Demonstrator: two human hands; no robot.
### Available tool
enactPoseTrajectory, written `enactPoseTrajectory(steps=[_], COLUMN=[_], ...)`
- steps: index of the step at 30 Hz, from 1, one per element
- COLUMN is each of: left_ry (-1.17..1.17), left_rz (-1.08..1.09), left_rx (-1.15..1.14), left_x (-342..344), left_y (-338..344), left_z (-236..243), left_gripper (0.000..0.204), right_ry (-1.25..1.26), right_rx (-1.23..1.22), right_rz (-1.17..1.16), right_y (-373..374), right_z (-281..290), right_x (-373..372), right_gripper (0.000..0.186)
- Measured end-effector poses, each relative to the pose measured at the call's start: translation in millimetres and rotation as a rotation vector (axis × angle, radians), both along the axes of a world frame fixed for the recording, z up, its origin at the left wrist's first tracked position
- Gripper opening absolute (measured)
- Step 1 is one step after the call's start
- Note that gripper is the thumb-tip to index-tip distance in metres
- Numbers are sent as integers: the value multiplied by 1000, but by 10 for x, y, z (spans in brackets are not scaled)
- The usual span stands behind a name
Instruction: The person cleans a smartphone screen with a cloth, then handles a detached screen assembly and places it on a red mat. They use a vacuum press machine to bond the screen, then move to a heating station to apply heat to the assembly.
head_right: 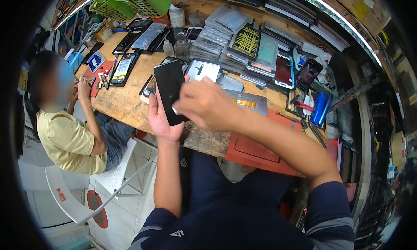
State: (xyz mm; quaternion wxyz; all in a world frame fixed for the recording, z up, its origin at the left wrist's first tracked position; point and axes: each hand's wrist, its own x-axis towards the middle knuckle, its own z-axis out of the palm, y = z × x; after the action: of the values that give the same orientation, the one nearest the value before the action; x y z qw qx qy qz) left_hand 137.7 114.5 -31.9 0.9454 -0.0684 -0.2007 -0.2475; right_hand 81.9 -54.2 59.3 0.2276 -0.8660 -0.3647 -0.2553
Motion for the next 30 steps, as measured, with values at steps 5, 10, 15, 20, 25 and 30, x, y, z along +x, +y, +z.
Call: enactPoseTrajectory(steps=[5, 10, 15, 20, 25, 30], left_ry=[11, 0, 0, 115, 195, 193], left_rz=[-78, -62, 40, 49, -1, -10], left_rx=[-13, -7, 51, 11, -43, -33], left_x=[-66, -73, -59, -11, 58, 34], left_y=[-59, -26, 1, 33, 8, -38], left_z=[-77, -90, 0, 75, 90, 103], left_gripper=[75, 85, 90, 73, 55, 56], right_ry=[-178, -171, 20, 226, 191, 99], right_rx=[-9, -163, -97, -65, 42, 126], right_rz=[-94, -99, 68, 36, -227, -417], right_y=[167, 267, 369, 7, -681, -1196], right_z=[263, 29, -307, -285, -122, 15], right_x=[714, 553, -280, -616, -247, 151], right_gripper=[7, 9, 14, 11, 11, 14])
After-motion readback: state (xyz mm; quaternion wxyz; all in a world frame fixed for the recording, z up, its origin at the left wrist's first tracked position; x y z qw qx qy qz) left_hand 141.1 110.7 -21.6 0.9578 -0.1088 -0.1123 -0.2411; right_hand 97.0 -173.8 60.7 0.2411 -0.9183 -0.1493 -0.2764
